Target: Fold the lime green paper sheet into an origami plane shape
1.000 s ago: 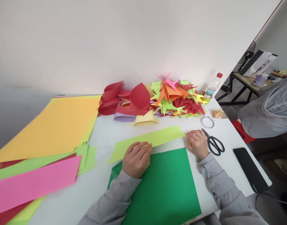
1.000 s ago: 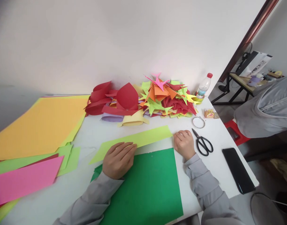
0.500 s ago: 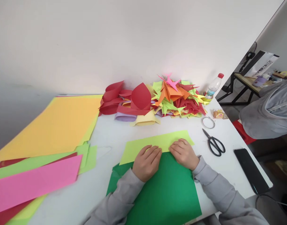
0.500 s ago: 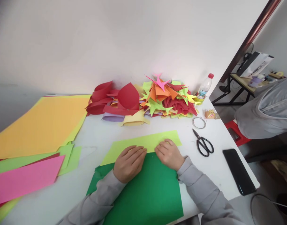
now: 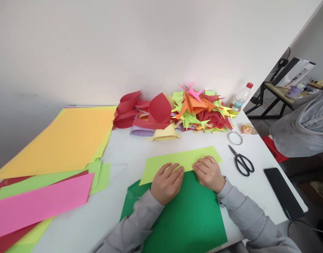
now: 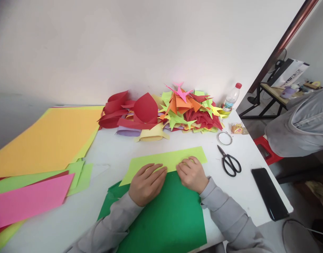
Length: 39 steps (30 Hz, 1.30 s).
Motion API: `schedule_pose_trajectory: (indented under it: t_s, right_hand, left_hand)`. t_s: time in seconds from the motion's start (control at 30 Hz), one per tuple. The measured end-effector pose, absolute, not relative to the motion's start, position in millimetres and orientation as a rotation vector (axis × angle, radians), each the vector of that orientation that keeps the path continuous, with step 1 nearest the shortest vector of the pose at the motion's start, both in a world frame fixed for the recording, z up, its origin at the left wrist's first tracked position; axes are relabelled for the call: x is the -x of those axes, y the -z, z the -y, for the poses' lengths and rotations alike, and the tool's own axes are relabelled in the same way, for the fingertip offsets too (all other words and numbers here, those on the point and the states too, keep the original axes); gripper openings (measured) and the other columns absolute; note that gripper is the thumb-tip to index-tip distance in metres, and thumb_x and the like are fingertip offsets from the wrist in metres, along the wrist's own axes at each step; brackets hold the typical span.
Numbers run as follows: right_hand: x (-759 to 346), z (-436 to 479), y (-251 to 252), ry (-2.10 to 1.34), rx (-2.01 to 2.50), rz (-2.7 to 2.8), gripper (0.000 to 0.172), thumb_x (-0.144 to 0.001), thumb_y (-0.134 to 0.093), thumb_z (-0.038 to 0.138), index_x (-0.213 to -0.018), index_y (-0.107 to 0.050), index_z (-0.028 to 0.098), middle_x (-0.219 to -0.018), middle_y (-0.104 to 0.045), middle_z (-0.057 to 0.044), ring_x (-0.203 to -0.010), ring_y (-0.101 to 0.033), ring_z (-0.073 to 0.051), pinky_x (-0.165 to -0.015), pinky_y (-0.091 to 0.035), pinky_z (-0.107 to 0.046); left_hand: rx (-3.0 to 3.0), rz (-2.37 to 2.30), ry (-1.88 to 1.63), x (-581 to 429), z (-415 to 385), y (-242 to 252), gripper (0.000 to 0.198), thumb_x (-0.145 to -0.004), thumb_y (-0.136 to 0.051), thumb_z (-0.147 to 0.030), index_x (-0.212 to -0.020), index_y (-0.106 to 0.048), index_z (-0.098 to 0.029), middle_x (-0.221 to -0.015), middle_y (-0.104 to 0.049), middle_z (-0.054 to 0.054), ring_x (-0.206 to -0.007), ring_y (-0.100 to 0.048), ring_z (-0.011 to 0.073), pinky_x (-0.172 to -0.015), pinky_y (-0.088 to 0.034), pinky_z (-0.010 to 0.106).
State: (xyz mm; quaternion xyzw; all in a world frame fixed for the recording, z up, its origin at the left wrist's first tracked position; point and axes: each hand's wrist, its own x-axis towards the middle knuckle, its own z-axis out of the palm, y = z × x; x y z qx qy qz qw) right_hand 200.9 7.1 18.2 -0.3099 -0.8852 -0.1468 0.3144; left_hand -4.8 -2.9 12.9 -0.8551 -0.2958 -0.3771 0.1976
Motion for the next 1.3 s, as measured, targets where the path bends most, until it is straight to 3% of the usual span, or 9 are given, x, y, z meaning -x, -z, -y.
schedule_pose_trajectory:
  t_s: [0.5, 0.93, 1.03, 1.1, 1.2, 1.3]
  right_hand:
    - [-244.2, -23.7, -19.2, 0.475, 1.027, 2.157, 0.030, -0.080, -0.056, 0.003, -0.103, -0.066, 0.019, -0.092, -0.073, -0.004, -0.090, -0.061, -0.019, -0.080, -0.042, -0.036]
    - [-251.1, -26.7, -19.6, 0.502, 1.044, 2.120, 0.029, -0.082, -0.055, 0.003, -0.103, -0.067, 0.020, -0.089, -0.073, -0.005, -0.088, -0.062, -0.019, -0.077, -0.044, -0.035]
    - [-252.2, -26.7, -22.5, 0.537, 1.072, 2.088, 0.027, -0.082, -0.055, 0.004, -0.101, -0.067, 0.019, -0.089, -0.073, -0.005, -0.086, -0.062, -0.020, -0.076, -0.044, -0.035]
    - [-248.0, -24.0, -23.7, 0.542, 1.071, 2.078, 0.025, -0.083, -0.056, 0.005, -0.100, -0.067, 0.019, -0.087, -0.073, -0.006, -0.086, -0.063, -0.020, -0.073, -0.045, -0.035]
    - [-233.8, -15.5, -24.0, 0.536, 1.040, 2.100, 0.025, -0.085, -0.054, 0.008, -0.103, -0.067, 0.019, -0.087, -0.072, -0.007, -0.086, -0.063, -0.020, -0.070, -0.045, -0.035]
    - [-215.9, -4.9, -23.6, 0.514, 0.940, 2.170, 0.023, -0.087, -0.054, 0.010, -0.104, -0.066, 0.019, -0.089, -0.071, -0.007, -0.088, -0.062, -0.019, -0.069, -0.047, -0.035]
  left_hand:
    - [2.201, 0.946, 1.058, 46.1, -15.8, -15.9, 0.025, -0.074, -0.065, -0.004, -0.094, -0.065, -0.019, -0.085, -0.075, 0.005, -0.088, -0.068, 0.0248, -0.077, -0.049, 0.037]
    - [2.082, 1.037, 1.092, 63.6, -24.1, -12.2, 0.023, -0.072, -0.065, -0.004, -0.090, -0.066, -0.019, -0.078, -0.075, 0.005, -0.077, -0.070, 0.0242, -0.067, -0.051, 0.034]
    - [2.042, 1.179, 1.293, 61.8, -20.0, -9.6, 0.012, -0.074, -0.065, -0.006, -0.080, -0.067, -0.017, -0.071, -0.073, 0.006, -0.063, -0.068, 0.0195, -0.061, -0.052, 0.029]
    - [2.100, 1.410, 1.545, 52.6, -11.7, -8.6, 0.009, -0.079, -0.064, -0.013, -0.072, -0.067, -0.017, -0.063, -0.070, 0.003, -0.048, -0.061, 0.0128, -0.048, -0.048, 0.023]
    - [2.578, 1.889, 1.966, 28.2, 4.0, -8.9, 0.031, -0.089, -0.055, -0.034, -0.067, -0.070, -0.018, -0.050, -0.065, 0.001, -0.040, -0.058, 0.0125, -0.040, -0.047, 0.022]
    - [2.975, 2.431, 2.395, 1.9, 14.0, -11.2, 0.051, -0.084, -0.053, -0.059, -0.080, -0.074, -0.012, -0.079, -0.074, 0.015, -0.058, -0.070, 0.0224, -0.045, -0.056, 0.030]
